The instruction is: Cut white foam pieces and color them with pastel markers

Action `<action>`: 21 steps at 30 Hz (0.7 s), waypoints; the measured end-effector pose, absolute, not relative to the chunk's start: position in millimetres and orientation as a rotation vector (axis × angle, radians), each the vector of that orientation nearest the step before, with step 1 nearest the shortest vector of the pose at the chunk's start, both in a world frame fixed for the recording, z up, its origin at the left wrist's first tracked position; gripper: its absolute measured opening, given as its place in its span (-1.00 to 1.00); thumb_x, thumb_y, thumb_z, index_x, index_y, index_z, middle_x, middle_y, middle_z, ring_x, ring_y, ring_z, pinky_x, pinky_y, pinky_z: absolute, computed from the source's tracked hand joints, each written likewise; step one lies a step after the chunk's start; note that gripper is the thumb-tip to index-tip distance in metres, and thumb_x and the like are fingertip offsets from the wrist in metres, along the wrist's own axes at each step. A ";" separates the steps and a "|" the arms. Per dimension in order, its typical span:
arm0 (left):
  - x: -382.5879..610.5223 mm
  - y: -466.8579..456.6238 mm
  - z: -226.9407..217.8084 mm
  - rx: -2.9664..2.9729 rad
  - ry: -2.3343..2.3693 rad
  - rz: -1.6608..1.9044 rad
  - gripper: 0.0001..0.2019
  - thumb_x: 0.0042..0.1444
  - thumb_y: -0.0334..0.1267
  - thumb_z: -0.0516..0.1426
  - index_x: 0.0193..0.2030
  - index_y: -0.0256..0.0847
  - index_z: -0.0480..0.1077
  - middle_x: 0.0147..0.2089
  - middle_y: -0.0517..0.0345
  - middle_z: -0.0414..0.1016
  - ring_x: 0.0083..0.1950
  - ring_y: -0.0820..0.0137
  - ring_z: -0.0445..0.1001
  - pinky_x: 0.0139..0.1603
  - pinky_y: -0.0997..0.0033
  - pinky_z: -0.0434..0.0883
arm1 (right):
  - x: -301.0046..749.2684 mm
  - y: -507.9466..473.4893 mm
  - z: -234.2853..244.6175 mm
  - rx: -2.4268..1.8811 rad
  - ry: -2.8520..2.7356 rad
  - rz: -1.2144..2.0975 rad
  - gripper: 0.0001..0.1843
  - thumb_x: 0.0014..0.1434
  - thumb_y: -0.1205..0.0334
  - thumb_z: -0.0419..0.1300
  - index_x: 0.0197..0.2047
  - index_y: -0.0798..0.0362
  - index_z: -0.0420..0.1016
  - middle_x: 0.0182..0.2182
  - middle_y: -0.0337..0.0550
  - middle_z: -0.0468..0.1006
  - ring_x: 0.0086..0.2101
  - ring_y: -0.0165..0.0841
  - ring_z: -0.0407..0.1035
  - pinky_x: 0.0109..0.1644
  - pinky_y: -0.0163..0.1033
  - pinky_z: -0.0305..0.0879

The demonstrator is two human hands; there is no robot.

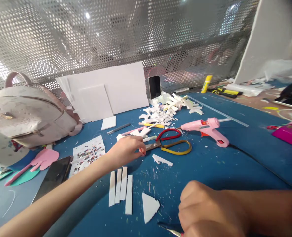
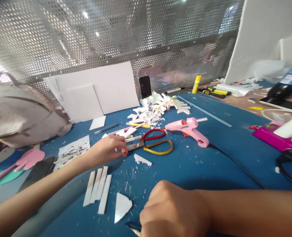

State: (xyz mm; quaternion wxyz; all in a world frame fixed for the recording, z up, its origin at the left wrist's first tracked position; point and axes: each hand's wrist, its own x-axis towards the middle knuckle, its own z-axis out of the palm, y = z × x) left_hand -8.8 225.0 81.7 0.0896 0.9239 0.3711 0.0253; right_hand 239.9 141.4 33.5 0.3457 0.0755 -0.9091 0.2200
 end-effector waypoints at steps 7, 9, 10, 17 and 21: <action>-14.6 217.2 80.8 2.752 1.067 0.157 -0.94 0.27 -0.34 0.19 -0.24 -0.26 0.47 -0.19 0.16 0.49 -0.11 0.36 0.48 -0.07 0.24 0.46 | 239.2 138.9 37.7 0.180 -2.351 0.580 -0.43 0.48 0.12 -0.31 -0.38 0.09 0.37 -0.65 -0.29 0.32 -0.65 -0.46 0.12 -0.54 -0.29 -0.04; -15.7 214.1 81.3 2.720 1.054 0.189 -0.94 0.26 -0.37 0.19 -0.25 -0.26 0.49 -0.21 0.16 0.49 -0.15 0.38 0.48 -0.13 0.31 0.45 | 239.4 139.9 37.8 0.187 -2.359 0.586 -0.42 0.48 0.12 -0.32 -0.38 0.09 0.37 -0.65 -0.29 0.32 -0.65 -0.46 0.12 -0.55 -0.29 -0.04; -16.1 212.6 81.3 2.705 1.053 0.209 -0.94 0.25 -0.39 0.18 -0.26 -0.26 0.49 -0.21 0.16 0.50 -0.16 0.39 0.48 -0.15 0.33 0.44 | 239.5 140.6 37.9 0.192 -2.364 0.588 -0.42 0.48 0.12 -0.33 -0.38 0.09 0.37 -0.66 -0.29 0.31 -0.65 -0.46 0.12 -0.55 -0.29 -0.05; -19.7 205.8 74.6 2.681 1.085 0.307 -0.93 0.21 -0.37 0.21 -0.28 -0.18 0.53 -0.22 0.17 0.53 -0.22 0.41 0.47 -0.17 0.36 0.34 | 240.2 142.9 36.7 0.187 -2.390 0.542 -0.52 0.48 0.12 -0.19 -0.36 0.09 0.39 -0.65 -0.32 0.30 -0.64 -0.47 0.15 -0.53 -0.29 0.00; -20.4 204.8 73.4 2.704 1.078 0.324 -0.94 0.23 -0.36 0.20 -0.25 -0.16 0.52 -0.21 0.16 0.53 -0.20 0.39 0.48 -0.17 0.33 0.32 | 241.3 142.4 33.3 0.178 -2.419 0.534 -0.60 0.44 0.07 -0.03 -0.36 0.09 0.39 -0.65 -0.34 0.29 -0.64 -0.49 0.17 -0.53 -0.30 0.03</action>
